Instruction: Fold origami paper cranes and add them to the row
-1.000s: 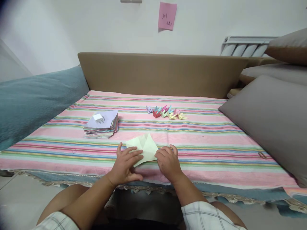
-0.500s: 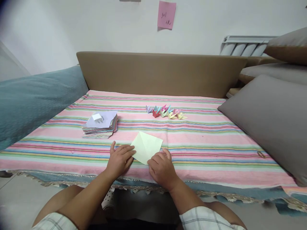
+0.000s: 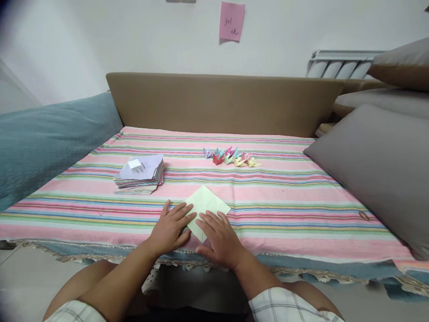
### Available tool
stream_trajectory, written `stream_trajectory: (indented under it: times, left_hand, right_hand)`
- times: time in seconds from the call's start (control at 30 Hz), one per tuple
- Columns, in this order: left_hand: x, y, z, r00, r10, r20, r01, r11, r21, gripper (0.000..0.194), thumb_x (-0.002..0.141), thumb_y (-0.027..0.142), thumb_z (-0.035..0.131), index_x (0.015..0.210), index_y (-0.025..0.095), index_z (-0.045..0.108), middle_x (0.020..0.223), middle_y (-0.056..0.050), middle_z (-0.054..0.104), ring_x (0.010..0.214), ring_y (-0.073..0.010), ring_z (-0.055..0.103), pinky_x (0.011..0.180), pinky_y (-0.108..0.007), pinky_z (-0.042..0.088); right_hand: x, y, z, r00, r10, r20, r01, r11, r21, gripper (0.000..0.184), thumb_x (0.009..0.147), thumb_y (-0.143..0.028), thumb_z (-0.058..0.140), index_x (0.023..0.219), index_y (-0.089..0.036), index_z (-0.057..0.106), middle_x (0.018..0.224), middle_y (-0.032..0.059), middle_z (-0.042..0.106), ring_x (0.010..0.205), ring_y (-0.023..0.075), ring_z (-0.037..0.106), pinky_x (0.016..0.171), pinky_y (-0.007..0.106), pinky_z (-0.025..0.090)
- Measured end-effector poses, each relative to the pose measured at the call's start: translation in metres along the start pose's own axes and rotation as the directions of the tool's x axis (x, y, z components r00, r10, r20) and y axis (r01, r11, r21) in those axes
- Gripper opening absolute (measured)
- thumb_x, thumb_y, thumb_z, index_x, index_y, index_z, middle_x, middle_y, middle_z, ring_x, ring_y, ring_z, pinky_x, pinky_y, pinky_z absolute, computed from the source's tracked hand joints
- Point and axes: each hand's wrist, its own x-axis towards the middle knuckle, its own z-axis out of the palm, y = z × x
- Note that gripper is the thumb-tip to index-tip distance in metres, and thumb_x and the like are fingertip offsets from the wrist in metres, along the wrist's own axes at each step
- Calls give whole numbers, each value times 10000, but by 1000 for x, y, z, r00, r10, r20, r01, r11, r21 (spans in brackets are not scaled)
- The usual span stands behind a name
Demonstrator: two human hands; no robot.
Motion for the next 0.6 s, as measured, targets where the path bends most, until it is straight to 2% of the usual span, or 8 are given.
stream_trajectory:
  times: [0.1, 0.2, 0.43, 0.6]
  left_hand:
    - [0, 0, 0, 1000, -1, -5, 1, 1000, 1, 476, 753, 274, 552, 1227, 320, 542, 1336, -54, 507, 1243, -303, 428, 1073, -618, 92]
    - [0, -1, 1, 1000, -2, -18, 2, 1000, -1, 468, 752, 289, 558, 1219, 321, 547, 1324, -47, 519, 1233, -301, 440, 1074, -618, 94]
    - [0, -6, 3, 999, -37, -33, 38, 999, 20, 418, 800, 406, 528, 1207, 312, 550, 1318, -54, 525, 1233, -315, 435, 1061, -623, 122]
    - [-2, -11, 0, 997, -73, -13, 74, 995, 62, 432, 815, 456, 517, 1216, 295, 535, 1336, -71, 505, 1236, -329, 427, 1055, -621, 149]
  right_hand:
    - [-2, 7, 1, 997, 53, 62, -50, 997, -53, 751, 803, -660, 424, 1368, -167, 379, 1372, 144, 446, 1304, 294, 327, 1068, 517, 203]
    - [-4, 17, -3, 987, 121, 103, -115, 992, -61, 797, 786, -687, 419, 1384, -165, 350, 1401, 150, 408, 1311, 301, 320, 1072, 533, 175]
    - [-9, 38, -17, 939, 294, 178, -283, 956, -83, 761, 773, -668, 469, 1368, -205, 371, 1414, 131, 395, 1304, 309, 328, 1057, 567, 164]
    - [-11, 46, -22, 916, 351, 195, -343, 936, -75, 674, 794, -605, 496, 1356, -248, 393, 1419, 111, 393, 1299, 321, 333, 1054, 545, 173]
